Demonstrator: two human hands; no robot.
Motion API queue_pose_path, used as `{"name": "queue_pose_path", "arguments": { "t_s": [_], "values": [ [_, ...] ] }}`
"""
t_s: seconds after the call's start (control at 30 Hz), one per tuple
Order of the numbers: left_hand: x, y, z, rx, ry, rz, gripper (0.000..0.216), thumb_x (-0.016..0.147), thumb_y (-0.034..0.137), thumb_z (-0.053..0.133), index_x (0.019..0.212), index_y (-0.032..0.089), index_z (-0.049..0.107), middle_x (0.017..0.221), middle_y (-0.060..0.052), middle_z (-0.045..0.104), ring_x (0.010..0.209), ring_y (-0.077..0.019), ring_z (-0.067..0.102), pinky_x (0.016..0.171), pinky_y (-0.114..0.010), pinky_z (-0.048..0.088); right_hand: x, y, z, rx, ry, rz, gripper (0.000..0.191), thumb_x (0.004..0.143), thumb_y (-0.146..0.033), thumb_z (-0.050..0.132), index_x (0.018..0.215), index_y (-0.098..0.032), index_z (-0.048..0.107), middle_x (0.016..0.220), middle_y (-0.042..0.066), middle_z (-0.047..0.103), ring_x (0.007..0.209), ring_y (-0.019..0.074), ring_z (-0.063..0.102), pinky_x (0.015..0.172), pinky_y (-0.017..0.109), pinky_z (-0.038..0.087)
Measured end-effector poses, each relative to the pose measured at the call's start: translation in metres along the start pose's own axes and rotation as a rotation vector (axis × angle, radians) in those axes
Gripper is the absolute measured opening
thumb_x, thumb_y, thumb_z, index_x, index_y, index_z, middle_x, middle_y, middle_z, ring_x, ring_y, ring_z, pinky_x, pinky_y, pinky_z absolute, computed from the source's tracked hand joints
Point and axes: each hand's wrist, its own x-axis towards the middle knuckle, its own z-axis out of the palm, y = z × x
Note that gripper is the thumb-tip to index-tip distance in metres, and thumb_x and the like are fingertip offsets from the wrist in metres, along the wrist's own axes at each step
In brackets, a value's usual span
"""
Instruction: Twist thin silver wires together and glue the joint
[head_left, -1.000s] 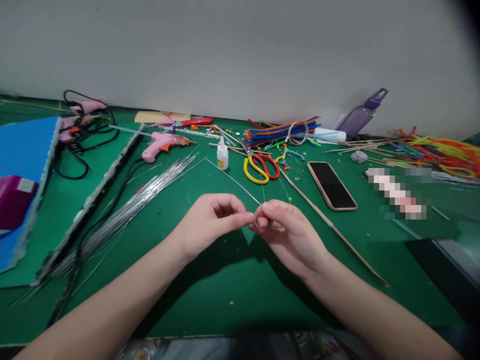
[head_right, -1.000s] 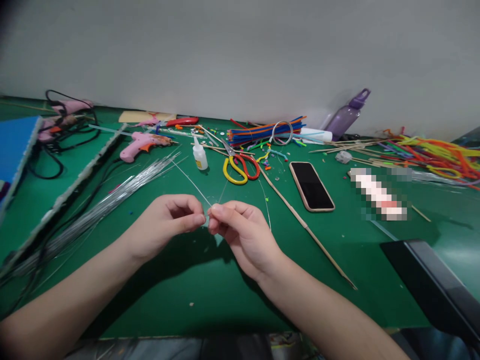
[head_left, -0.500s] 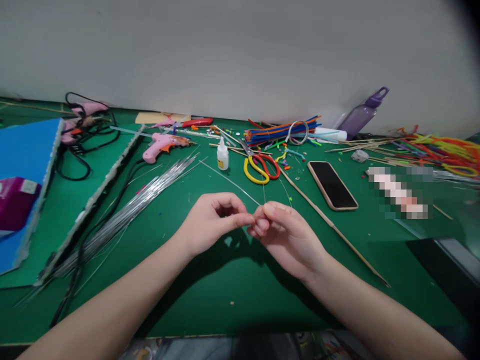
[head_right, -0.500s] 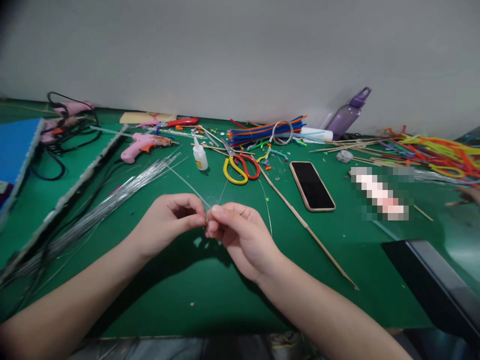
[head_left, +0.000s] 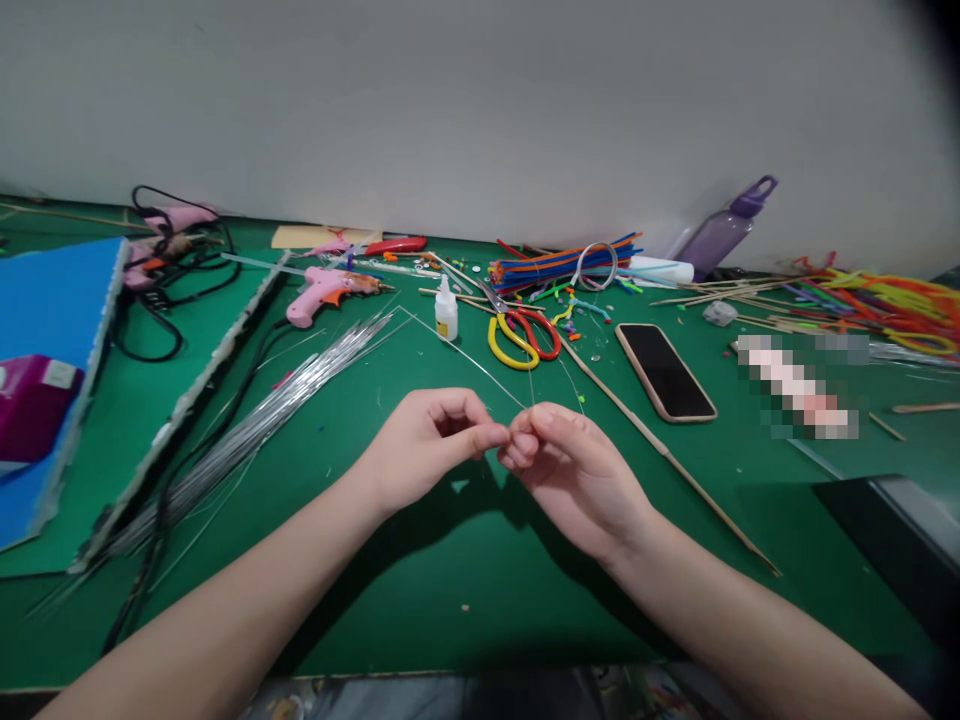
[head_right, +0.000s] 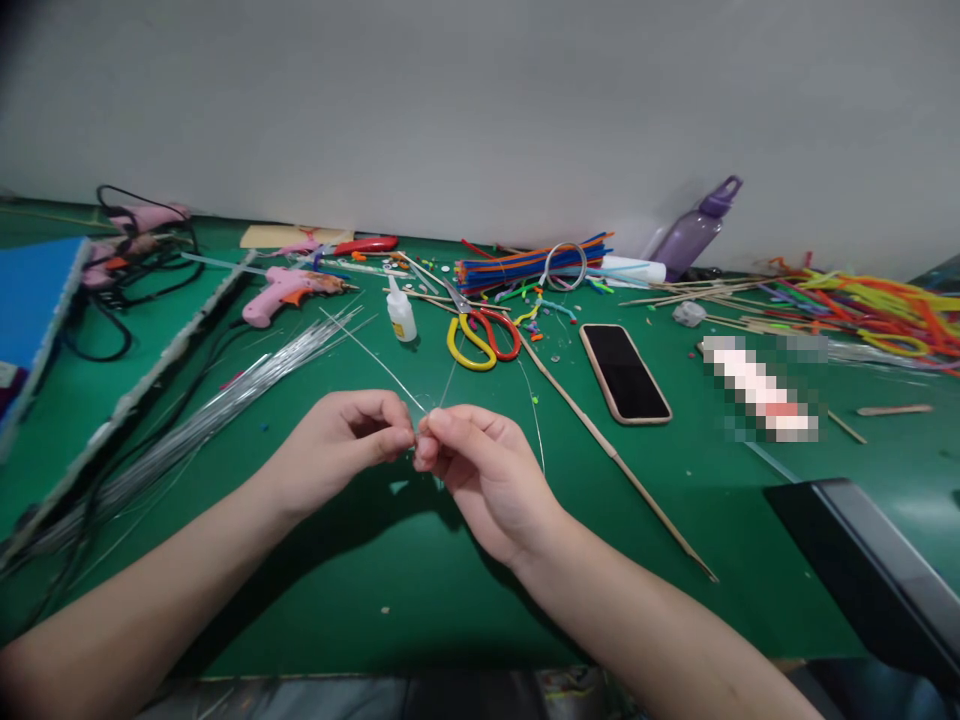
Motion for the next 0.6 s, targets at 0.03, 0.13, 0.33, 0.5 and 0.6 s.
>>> {"name": "queue_pose_path", "arguments": {
  "t_s": [0.03, 0.13, 0.33, 0.5, 0.6],
  "values": [
    [0.0, 0.0, 0.0, 0.024, 0.006, 0.0, 0.023, 0.074, 0.028, 0.071, 0.063, 0.013, 0.059, 0.057, 0.002, 0.059, 0.053, -0.0062, 0.048, 0.051, -0.017, 0.037, 0.0, -0.001, 0.0, -0.035, 0.012, -0.007, 0.021, 0.072, -0.033, 0.075, 0.061, -0.016, 0.067, 0.058, -0.003, 0.059, 0.059, 0.0065, 0.053, 0.063, 0.021, 0.044],
    [-0.001, 0.003, -0.002, 0.112, 0.016, 0.034, 0.019, 0.077, 0.029, 0.068, 0.07, 0.013, 0.062, 0.06, 0.002, 0.058, 0.055, -0.0072, 0.05, 0.053, -0.018, 0.04, 0.002, -0.007, -0.002, -0.221, 0.079, -0.106, 0.02, 0.072, -0.029, 0.075, 0.06, -0.016, 0.067, 0.058, -0.002, 0.061, 0.059, 0.0073, 0.054, 0.061, 0.021, 0.043],
    [-0.004, 0.007, -0.003, 0.192, 0.028, 0.052, 0.02, 0.081, 0.031, 0.065, 0.073, 0.013, 0.064, 0.059, 0.004, 0.053, 0.052, -0.0058, 0.042, 0.048, -0.017, 0.034, 0.003, -0.014, -0.005, -0.31, 0.105, -0.188, 0.016, 0.073, -0.029, 0.076, 0.064, -0.018, 0.067, 0.056, -0.003, 0.058, 0.048, 0.0051, 0.046, 0.047, 0.02, 0.036],
    [-0.004, 0.008, -0.002, 0.155, 0.009, 0.02, 0.022, 0.082, 0.032, 0.064, 0.071, 0.013, 0.062, 0.056, 0.004, 0.051, 0.051, -0.0056, 0.041, 0.047, -0.017, 0.031, 0.002, -0.01, -0.003, -0.22, 0.128, -0.176, 0.013, 0.071, -0.027, 0.076, 0.066, -0.017, 0.068, 0.056, -0.002, 0.058, 0.049, 0.0054, 0.047, 0.047, 0.02, 0.036],
    [-0.004, 0.007, 0.0, 0.109, 0.004, 0.017, 0.022, 0.082, 0.03, 0.064, 0.069, 0.013, 0.061, 0.056, 0.005, 0.051, 0.052, -0.0054, 0.041, 0.048, -0.017, 0.031, 0.001, -0.007, 0.0, -0.152, 0.148, -0.179, 0.013, 0.072, -0.026, 0.075, 0.066, -0.017, 0.068, 0.058, -0.002, 0.056, 0.05, 0.0052, 0.047, 0.048, 0.019, 0.036]
  ]
}}
